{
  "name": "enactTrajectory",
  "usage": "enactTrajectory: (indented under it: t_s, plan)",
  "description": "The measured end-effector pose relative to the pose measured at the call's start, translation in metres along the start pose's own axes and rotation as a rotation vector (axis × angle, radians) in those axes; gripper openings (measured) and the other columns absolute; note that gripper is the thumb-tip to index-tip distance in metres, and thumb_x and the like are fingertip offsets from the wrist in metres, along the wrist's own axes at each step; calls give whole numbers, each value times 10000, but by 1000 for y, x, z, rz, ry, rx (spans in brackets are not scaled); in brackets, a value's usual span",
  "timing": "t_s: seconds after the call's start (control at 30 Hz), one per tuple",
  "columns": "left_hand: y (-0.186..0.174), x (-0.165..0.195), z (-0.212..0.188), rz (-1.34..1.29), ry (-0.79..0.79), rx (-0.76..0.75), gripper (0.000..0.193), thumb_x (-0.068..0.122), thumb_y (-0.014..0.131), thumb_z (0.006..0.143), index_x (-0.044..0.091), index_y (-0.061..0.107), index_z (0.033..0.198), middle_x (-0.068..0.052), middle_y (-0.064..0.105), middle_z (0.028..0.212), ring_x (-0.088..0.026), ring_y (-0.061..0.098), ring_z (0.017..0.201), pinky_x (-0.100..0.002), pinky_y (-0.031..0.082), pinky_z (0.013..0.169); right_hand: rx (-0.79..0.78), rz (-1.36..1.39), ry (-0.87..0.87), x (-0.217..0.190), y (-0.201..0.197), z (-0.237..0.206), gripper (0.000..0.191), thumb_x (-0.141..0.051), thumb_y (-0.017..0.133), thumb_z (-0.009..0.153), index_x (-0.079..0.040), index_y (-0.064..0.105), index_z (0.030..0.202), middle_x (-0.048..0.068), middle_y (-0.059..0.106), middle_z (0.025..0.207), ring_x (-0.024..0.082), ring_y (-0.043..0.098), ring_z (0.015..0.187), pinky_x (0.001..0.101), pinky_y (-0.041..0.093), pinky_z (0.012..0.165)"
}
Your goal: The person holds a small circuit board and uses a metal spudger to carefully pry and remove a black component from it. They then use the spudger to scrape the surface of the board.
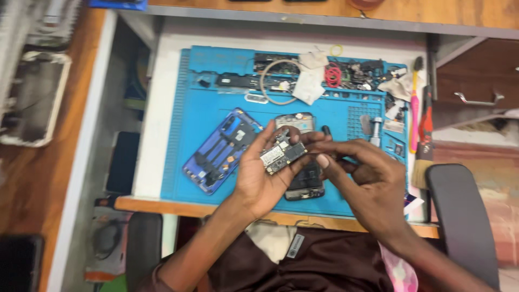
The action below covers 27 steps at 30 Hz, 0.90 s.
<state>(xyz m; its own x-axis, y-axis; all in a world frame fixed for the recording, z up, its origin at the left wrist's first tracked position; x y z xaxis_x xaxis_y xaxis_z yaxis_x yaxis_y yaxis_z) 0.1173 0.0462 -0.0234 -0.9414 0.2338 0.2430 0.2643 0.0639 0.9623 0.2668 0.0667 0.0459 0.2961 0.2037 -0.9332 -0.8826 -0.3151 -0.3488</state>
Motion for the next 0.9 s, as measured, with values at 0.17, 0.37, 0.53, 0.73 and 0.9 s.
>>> enactTrajectory:
  t_s: [0.17,0.37,0.53,0.73,0.9]
  plan:
    - [16,-3,1,-24,-71,-75,506,493,301,1133,77,522,949,-309,495,1520,-304,543,1379,-369,509,1030,29,-170,-111,-7,1,-5,197,-45,783,892,-45,779,1088,66,766,1013,115,744,821,245,571,682]
    - [21,-1,-3,-62,-74,-55,535,502,246,1167,83,549,1034,-323,457,1591,-299,502,1403,-327,489,1036,-25,-251,-214,-15,10,2,221,-15,789,877,-62,765,1092,75,768,1034,149,755,932,266,593,804]
    - [16,3,-8,43,-89,33,630,559,184,1117,70,576,1054,-346,440,1551,-344,487,1424,-311,496,990,-22,-281,-285,-18,24,1,216,8,769,890,-75,768,1090,88,750,1060,199,737,1088,286,598,891]
    - [25,10,-19,-105,-116,-111,652,598,188,1152,85,549,975,-325,406,1615,-361,403,1549,-443,458,1233,2,-150,-173,-16,23,-11,310,2,800,861,-2,717,1160,98,758,1080,142,760,915,251,611,787]
    - [28,11,-21,-110,-195,-39,633,591,191,1055,91,580,1049,-327,387,1579,-424,367,1508,-478,425,1201,23,-266,-271,-20,18,-18,249,-4,829,848,-18,758,1087,102,763,1024,187,766,950,278,615,809]
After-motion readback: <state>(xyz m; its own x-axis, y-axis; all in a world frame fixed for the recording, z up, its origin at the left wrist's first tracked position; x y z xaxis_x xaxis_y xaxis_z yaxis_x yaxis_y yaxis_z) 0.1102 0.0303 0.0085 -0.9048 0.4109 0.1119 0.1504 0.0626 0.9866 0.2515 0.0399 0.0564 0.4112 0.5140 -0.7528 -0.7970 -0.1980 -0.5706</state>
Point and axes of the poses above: each hand's wrist, its own z-axis towards the middle knuckle, its own y-axis out of the palm, x = y × z, the point moved 5 cm from there along z, towards the middle knuckle
